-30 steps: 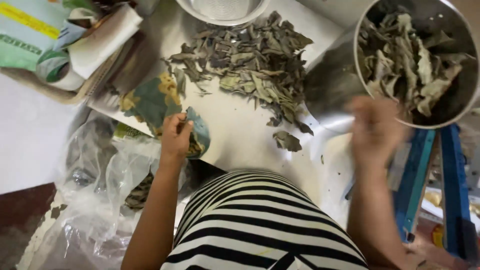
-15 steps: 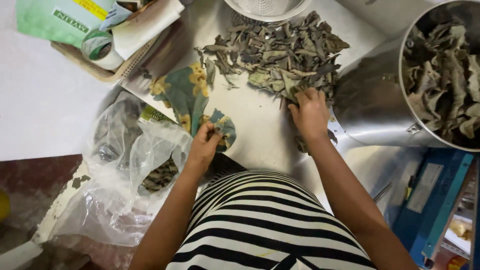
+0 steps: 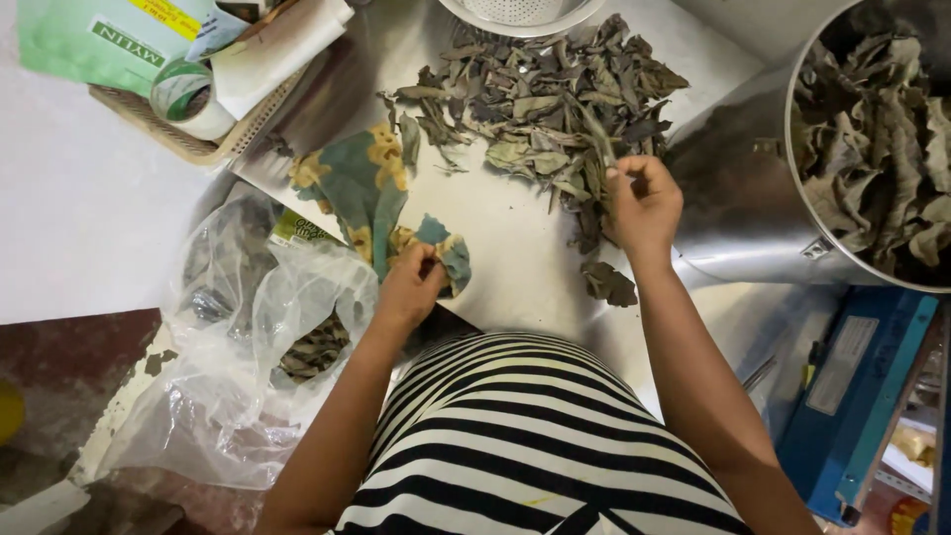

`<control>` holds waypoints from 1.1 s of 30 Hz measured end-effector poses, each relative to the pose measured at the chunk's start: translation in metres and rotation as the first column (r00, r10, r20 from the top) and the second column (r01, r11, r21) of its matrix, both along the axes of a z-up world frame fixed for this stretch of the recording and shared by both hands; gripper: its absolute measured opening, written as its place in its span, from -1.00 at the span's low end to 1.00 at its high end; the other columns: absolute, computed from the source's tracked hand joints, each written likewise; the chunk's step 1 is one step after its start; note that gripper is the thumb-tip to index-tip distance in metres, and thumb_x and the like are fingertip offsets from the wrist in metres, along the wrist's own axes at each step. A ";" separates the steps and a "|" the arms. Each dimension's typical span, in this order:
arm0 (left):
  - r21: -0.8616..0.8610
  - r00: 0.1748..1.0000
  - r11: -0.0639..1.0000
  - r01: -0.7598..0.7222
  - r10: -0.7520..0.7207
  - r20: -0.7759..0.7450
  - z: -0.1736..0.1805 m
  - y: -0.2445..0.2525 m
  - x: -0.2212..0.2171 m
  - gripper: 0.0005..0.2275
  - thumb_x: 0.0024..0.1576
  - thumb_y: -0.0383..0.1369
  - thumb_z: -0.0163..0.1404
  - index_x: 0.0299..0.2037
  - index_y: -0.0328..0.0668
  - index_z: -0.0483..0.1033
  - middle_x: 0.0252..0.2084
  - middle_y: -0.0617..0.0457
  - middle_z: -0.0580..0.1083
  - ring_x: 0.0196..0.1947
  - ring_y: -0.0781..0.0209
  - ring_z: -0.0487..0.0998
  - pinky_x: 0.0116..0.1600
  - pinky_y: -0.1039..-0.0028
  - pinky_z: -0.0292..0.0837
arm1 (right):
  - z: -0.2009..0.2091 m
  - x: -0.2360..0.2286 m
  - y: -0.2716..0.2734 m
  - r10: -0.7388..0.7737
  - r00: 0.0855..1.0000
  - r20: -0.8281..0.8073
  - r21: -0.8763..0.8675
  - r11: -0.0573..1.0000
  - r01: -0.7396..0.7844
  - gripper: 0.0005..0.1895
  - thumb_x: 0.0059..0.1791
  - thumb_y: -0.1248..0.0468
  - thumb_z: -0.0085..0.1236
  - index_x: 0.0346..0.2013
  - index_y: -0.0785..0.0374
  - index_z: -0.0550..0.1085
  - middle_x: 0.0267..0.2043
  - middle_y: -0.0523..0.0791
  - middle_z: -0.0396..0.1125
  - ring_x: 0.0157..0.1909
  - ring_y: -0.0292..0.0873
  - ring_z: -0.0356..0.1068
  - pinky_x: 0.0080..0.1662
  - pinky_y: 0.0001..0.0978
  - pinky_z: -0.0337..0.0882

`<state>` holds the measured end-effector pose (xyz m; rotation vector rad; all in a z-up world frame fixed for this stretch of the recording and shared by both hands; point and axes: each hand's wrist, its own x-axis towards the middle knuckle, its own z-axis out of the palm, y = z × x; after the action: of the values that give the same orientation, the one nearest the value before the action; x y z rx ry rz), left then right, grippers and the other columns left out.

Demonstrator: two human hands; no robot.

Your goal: Sorting and inspecting dried leaves by hand and placing them into a metal container

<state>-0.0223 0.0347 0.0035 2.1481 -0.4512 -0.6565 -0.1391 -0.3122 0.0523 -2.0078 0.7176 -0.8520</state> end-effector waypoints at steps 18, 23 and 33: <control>-0.710 0.940 0.624 -0.327 0.138 -0.312 0.061 -0.025 0.014 -0.91 0.23 -0.45 0.13 -0.29 -0.25 0.50 0.27 -0.06 0.39 0.36 0.11 0.32 0.45 0.28 0.13 | -0.017 -0.031 0.108 0.378 0.904 -0.200 0.733 0.670 -0.118 -0.87 -0.03 0.33 0.27 -0.22 0.32 0.57 -0.53 -0.05 0.45 -0.63 -0.27 0.38 -0.62 -0.54 0.29; -0.526 0.992 0.841 -0.126 0.124 -0.040 0.038 -0.043 0.010 -0.97 0.17 -0.33 0.20 -0.24 0.05 0.62 -0.36 0.22 0.47 -0.27 0.30 0.53 -0.07 0.52 0.42 | -0.035 -0.026 0.109 0.328 0.917 -0.229 0.726 0.685 -0.064 -0.90 -0.08 0.37 0.23 -0.28 0.32 0.57 -0.60 -0.03 0.41 -0.78 -0.28 0.28 -0.75 -0.55 0.20; 0.134 0.564 0.951 0.279 -0.275 0.778 -0.018 -0.080 -0.023 -0.89 0.19 -0.16 -0.01 -0.35 0.29 0.56 -0.33 0.24 0.37 -0.39 0.12 0.59 -0.13 0.23 0.40 | -0.053 -0.023 0.108 0.336 0.895 -0.294 0.663 0.746 -0.062 -0.90 -0.12 0.34 0.24 -0.32 0.27 0.59 -0.58 -0.07 0.44 -0.77 -0.28 0.30 -0.70 -0.53 0.25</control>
<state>-0.0448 -0.0458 -0.0145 2.2939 -1.2937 0.2191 -0.1622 -0.2040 -0.0010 -1.5790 0.8506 -0.0151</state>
